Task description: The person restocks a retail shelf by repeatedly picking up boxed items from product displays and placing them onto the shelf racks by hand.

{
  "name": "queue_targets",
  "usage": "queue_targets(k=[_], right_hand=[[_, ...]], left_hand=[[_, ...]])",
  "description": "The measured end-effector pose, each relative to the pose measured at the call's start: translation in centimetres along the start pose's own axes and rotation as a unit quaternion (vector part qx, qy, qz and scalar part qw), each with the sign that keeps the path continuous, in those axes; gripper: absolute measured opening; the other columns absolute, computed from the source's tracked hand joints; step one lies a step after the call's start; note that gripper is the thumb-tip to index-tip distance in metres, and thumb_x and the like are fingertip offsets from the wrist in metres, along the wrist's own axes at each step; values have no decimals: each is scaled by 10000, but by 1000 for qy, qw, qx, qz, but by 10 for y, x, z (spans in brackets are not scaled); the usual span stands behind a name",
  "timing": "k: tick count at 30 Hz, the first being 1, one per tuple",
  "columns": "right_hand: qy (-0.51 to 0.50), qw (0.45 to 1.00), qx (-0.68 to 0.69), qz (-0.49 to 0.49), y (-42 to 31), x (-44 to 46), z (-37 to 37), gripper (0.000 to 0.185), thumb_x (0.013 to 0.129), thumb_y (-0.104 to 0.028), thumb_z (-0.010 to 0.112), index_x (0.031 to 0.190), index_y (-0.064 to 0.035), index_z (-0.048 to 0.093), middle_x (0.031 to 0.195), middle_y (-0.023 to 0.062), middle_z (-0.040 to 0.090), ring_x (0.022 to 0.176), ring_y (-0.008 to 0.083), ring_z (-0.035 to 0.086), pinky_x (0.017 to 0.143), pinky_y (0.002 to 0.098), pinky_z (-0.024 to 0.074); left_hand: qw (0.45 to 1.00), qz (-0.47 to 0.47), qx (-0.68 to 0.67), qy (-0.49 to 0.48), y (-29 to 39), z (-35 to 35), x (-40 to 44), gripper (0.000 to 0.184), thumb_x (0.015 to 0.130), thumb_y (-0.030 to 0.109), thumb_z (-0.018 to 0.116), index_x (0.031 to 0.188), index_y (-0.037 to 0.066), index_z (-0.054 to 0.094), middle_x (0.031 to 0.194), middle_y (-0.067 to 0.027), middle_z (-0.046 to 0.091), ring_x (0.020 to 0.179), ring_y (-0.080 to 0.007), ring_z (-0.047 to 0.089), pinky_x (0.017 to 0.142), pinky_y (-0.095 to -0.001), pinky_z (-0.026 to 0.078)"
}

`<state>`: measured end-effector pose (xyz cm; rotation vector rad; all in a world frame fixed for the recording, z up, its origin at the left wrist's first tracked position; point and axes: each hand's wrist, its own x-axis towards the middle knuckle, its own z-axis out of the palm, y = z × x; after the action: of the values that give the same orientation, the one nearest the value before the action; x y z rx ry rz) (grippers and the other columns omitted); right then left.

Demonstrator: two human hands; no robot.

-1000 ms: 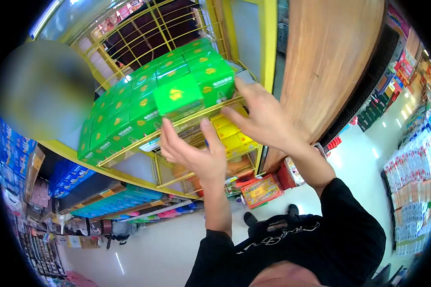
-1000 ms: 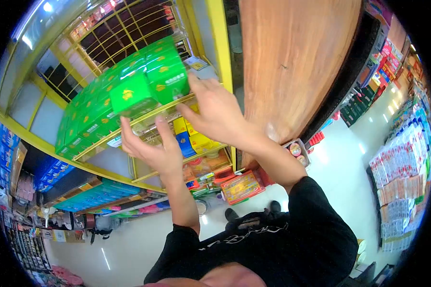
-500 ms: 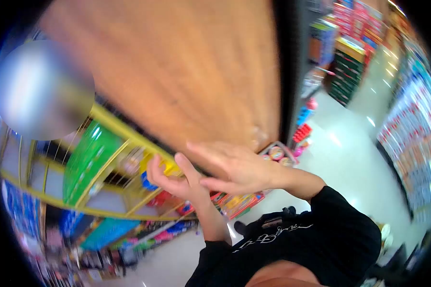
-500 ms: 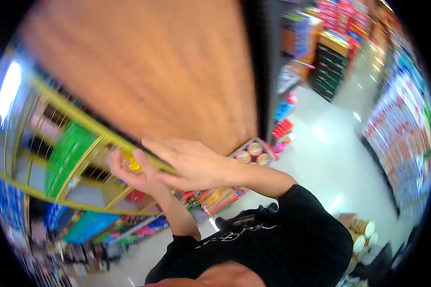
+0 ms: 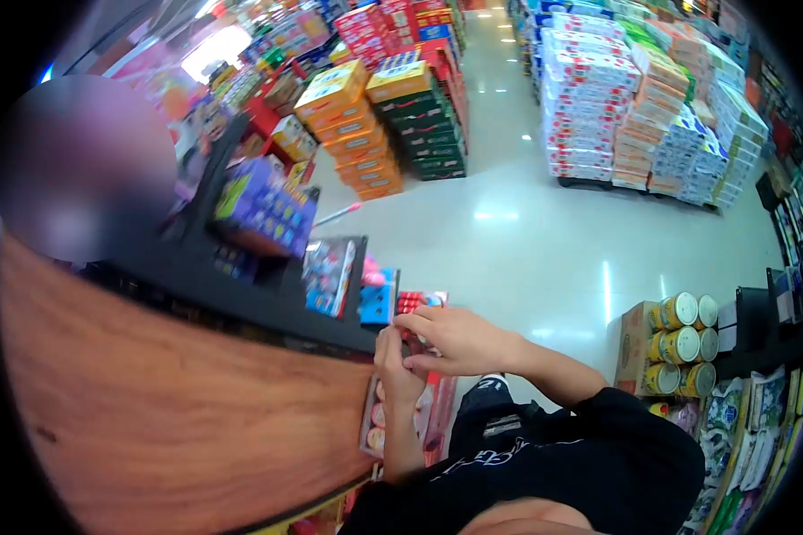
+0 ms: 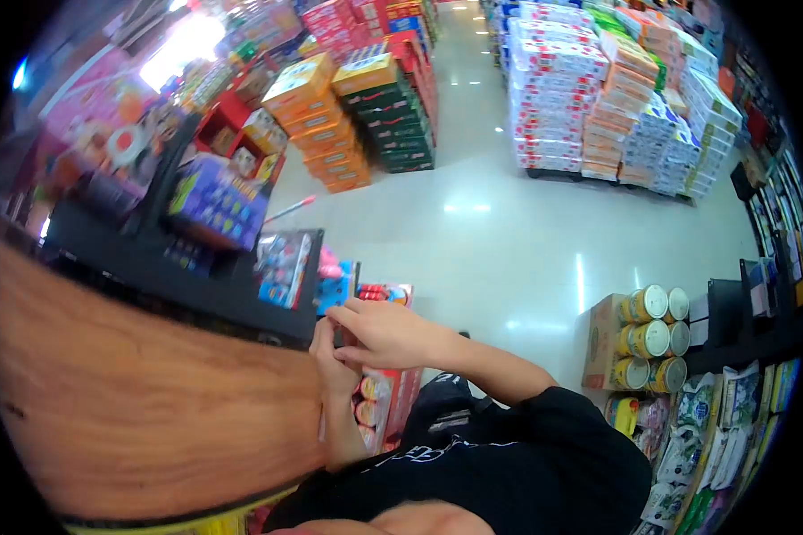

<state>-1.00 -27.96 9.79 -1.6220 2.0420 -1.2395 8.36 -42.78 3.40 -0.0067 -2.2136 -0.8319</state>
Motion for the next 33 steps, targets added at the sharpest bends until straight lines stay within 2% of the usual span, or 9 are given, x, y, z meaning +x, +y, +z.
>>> queue_targets(k=[1,5,9,15,18,23,27,30,33], right_hand=[[-5,1000,-14,21,19,3,-10,551,923,-348,679,1313,-1,500,1049,192,608,945,383,622,819,449,505],[-8,997,-21,78,100,28,-64,587,915,-370,692,1327,9,514,1084,202,596,949,393,622,833,449,503],[19,993,-4,116,192,61,-118,594,902,-366,715,1316,22,540,1063,190,594,961,340,649,834,412,540],[107,973,72,189,294,92,-212,516,882,-245,756,1285,22,575,1107,171,610,909,251,684,752,315,591],[158,949,138,237,342,98,-250,543,852,-237,778,1279,35,582,1129,192,607,842,243,694,742,328,575],[190,906,225,304,443,103,-300,557,839,-260,816,1264,26,598,1010,119,666,804,177,683,730,308,569],[159,908,236,308,538,122,-345,562,837,-272,823,1255,31,600,974,113,698,832,176,687,756,310,561],[136,897,251,339,597,151,-405,559,839,-265,826,1254,34,601,965,114,708,843,171,684,772,309,558],[135,908,286,273,663,194,-463,552,836,-254,832,1248,33,601,950,110,712,848,163,681,770,309,557]], left_hand=[[1000,6,-17,-18,-4,18,14,210,871,66,621,1049,-46,624,865,-194,598,761,-405,580,695,-456,472],[999,-1,11,-45,-45,102,70,126,857,12,627,980,-16,633,836,-179,620,779,-398,599,695,-480,459],[996,22,16,-90,-89,183,141,58,873,37,618,928,30,632,823,-123,628,781,-354,604,669,-454,439],[985,53,-15,-164,-126,293,256,120,810,78,624,929,67,634,830,-79,635,817,-303,612,728,-427,435],[974,83,-12,-210,-135,339,306,176,761,51,631,935,78,630,840,-69,640,838,-292,618,757,-418,440],[945,112,-9,-308,-175,429,366,242,738,15,611,971,73,639,888,-83,661,897,-292,633,798,-430,452],[924,109,6,-366,-218,508,411,274,716,14,637,985,68,647,917,-86,665,920,-281,639,827,-417,457],[933,105,-8,-343,-237,564,469,264,728,27,636,989,65,648,916,-86,661,917,-282,638,831,-419,459],[928,112,29,-355,-256,606,548,252,736,36,638,986,64,646,918,-89,662,920,-283,638,840,-418,456]])
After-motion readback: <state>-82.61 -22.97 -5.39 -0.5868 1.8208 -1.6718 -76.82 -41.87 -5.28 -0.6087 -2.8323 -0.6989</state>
